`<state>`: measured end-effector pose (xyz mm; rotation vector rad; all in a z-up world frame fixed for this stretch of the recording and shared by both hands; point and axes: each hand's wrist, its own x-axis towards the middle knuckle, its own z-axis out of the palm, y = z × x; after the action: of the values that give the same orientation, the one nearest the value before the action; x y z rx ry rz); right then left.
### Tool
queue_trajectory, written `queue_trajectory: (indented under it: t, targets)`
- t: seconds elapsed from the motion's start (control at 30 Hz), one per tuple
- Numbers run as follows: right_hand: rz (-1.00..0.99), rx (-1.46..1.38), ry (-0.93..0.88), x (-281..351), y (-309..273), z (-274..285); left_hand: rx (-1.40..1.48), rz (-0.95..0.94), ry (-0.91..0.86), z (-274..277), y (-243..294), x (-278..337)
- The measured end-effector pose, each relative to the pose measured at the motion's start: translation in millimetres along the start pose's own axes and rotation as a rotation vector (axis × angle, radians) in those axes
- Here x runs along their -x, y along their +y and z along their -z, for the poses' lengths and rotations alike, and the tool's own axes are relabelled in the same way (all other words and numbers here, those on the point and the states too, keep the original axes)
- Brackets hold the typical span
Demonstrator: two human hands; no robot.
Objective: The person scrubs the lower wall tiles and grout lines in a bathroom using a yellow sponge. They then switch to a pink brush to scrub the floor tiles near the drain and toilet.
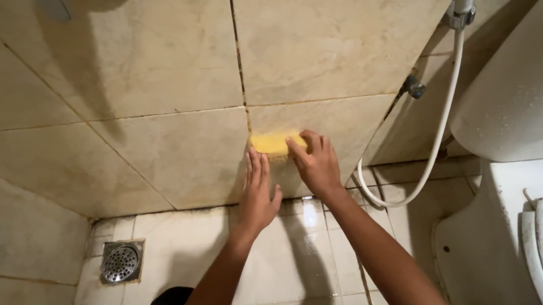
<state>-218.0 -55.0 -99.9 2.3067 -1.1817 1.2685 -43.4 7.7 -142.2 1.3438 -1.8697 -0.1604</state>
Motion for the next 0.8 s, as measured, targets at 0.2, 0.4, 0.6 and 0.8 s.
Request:
queue_trajectory:
  t: [0.2, 0.4, 0.6, 0.8]
  targets:
    - [-0.038, -0.048, 0.018, -9, 3, -1, -0.028, -0.002, 0.063, 11, 20, -17]
    - [-0.028, -0.104, 0.189, -75, -22, 59, 0.001, -0.133, 0.188, 65, 50, -59]
    - [0.064, -0.039, 0.124, -56, -9, 47, -0.029, -0.145, 0.169, 52, 35, -53]
    - [0.091, 0.047, -0.006, -5, 19, 17, 0.019, -0.041, 0.004, -1, 7, -16]
